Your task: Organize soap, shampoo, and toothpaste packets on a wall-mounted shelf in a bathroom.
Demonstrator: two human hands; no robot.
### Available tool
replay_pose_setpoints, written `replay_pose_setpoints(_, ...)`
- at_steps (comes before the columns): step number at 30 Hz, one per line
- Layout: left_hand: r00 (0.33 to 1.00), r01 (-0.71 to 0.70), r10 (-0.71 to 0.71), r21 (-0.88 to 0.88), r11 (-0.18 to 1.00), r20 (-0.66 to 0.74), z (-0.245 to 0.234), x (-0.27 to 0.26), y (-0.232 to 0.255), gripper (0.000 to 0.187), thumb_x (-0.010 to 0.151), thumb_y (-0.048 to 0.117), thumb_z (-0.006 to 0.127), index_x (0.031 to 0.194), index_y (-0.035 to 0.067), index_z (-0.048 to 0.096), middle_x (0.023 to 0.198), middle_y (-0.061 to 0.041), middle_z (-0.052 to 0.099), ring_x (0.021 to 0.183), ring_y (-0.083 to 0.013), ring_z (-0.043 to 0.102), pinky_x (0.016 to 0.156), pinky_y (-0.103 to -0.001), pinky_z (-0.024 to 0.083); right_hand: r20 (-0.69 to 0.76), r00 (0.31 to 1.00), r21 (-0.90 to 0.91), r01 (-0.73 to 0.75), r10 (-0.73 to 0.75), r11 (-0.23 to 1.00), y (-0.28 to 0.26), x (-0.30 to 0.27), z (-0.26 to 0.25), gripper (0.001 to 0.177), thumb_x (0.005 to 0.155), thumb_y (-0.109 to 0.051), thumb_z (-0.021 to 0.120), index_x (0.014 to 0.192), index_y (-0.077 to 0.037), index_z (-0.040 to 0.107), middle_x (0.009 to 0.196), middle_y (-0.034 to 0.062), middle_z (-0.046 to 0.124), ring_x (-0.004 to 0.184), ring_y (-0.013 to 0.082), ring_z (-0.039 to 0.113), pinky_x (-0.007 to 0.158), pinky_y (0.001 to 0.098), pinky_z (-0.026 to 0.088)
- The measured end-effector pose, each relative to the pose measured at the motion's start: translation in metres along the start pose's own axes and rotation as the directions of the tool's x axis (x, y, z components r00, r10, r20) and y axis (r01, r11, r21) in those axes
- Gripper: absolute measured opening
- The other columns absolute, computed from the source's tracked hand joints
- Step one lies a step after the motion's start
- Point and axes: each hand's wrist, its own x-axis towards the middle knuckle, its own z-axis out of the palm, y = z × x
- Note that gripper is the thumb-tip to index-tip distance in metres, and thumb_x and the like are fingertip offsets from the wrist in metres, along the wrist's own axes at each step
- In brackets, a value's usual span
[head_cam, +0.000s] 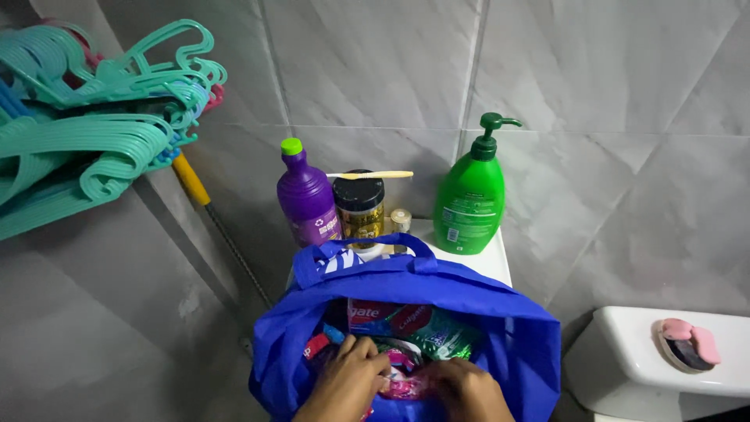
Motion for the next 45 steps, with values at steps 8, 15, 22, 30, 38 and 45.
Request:
replay_pose_setpoints(8,0.898,-0.123,0.029,-0.187,0.975,-0.439,-0.005,0.005,0.015,0.008,0.088,0.008,0.070,0.089,0.005,0.063,0.099,-0.013,0.062,0.098,-0.0351,0.060,0.085,-0.048,0.047,-0.058,0.893,0.482,-0.367,0.447,0.796,-0.037,0.009,-0.013,0.045,0.086,-0.042,0.071,0.119,-0.011,0.071,0.091,0.0149,0.083,0.084,0.0249,0.081,0.077,0.0376,0.061)
replay_pose_setpoints(15,0.629,-0.365,0.123,-0.153,0.918,-0.768,-0.024,-0.013,0.045,0.017,0.087,0.018,0.077,0.094,0.007,0.066,0.111,-0.014,0.064,0.108,-0.0324,0.064,0.093,-0.042,0.049,0.179,0.919,0.974,-0.216,0.352,0.067,-0.033,0.020,-0.008,0.037,0.094,-0.024,0.068,0.122,0.001,0.068,0.101,0.0139,0.075,0.089,0.0277,0.073,0.078,0.0438,0.060)
replay_pose_setpoints(22,0.913,-0.079,-0.331,-0.901,0.427,-0.237,-0.035,-0.026,0.006,0.034,0.090,0.030,0.072,0.117,0.009,0.073,0.100,-0.002,0.075,0.090,-0.0083,0.069,0.082,-0.025,0.054,0.191,0.945,0.982,-0.187,0.266,-0.039,-0.080,0.016,-0.026,0.035,0.089,-0.022,0.062,0.119,-0.006,0.067,0.101,0.0112,0.077,0.092,0.0257,0.075,0.082,0.0461,0.061)
replay_pose_setpoints(30,0.741,-0.039,-0.433,-0.676,0.736,-0.514,-0.042,-0.034,-0.012,0.030,0.102,0.027,0.067,0.089,0.001,0.073,0.067,-0.007,0.064,0.065,-0.0098,0.056,0.058,-0.033,0.047,0.090,0.990,0.788,-0.137,0.108,0.601,-0.036,0.014,0.011,0.038,0.092,-0.021,0.071,0.122,0.001,0.075,0.098,0.0159,0.081,0.082,0.0195,0.072,0.074,0.0358,0.057)
replay_pose_setpoints(38,0.620,0.003,-0.040,-0.048,0.999,-0.783,-0.124,-0.047,0.047,0.023,0.098,0.025,0.063,0.088,0.004,0.062,0.075,-0.017,0.068,0.068,-0.0341,0.069,0.054,-0.043,0.049,0.061,0.997,0.848,-0.080,0.054,0.523,-0.050,0.026,0.030,0.040,0.096,-0.030,0.059,0.131,-0.010,0.066,0.111,0.0088,0.077,0.100,0.0222,0.071,0.082,0.0371,0.059)
replay_pose_setpoints(45,0.510,-0.016,-0.346,-0.411,0.911,-0.787,-0.120,-0.058,0.035,0.026,0.097,0.029,0.066,0.108,0.005,0.069,0.084,-0.016,0.070,0.069,-0.0267,0.071,0.060,-0.033,0.052,-0.259,0.966,0.657,0.185,-0.012,0.731,-0.185,0.079,-0.107,0.028,0.100,-0.026,0.067,0.102,0.000,0.076,0.073,0.0043,0.065,0.063,0.0126,0.055,0.055,0.0299,0.045)
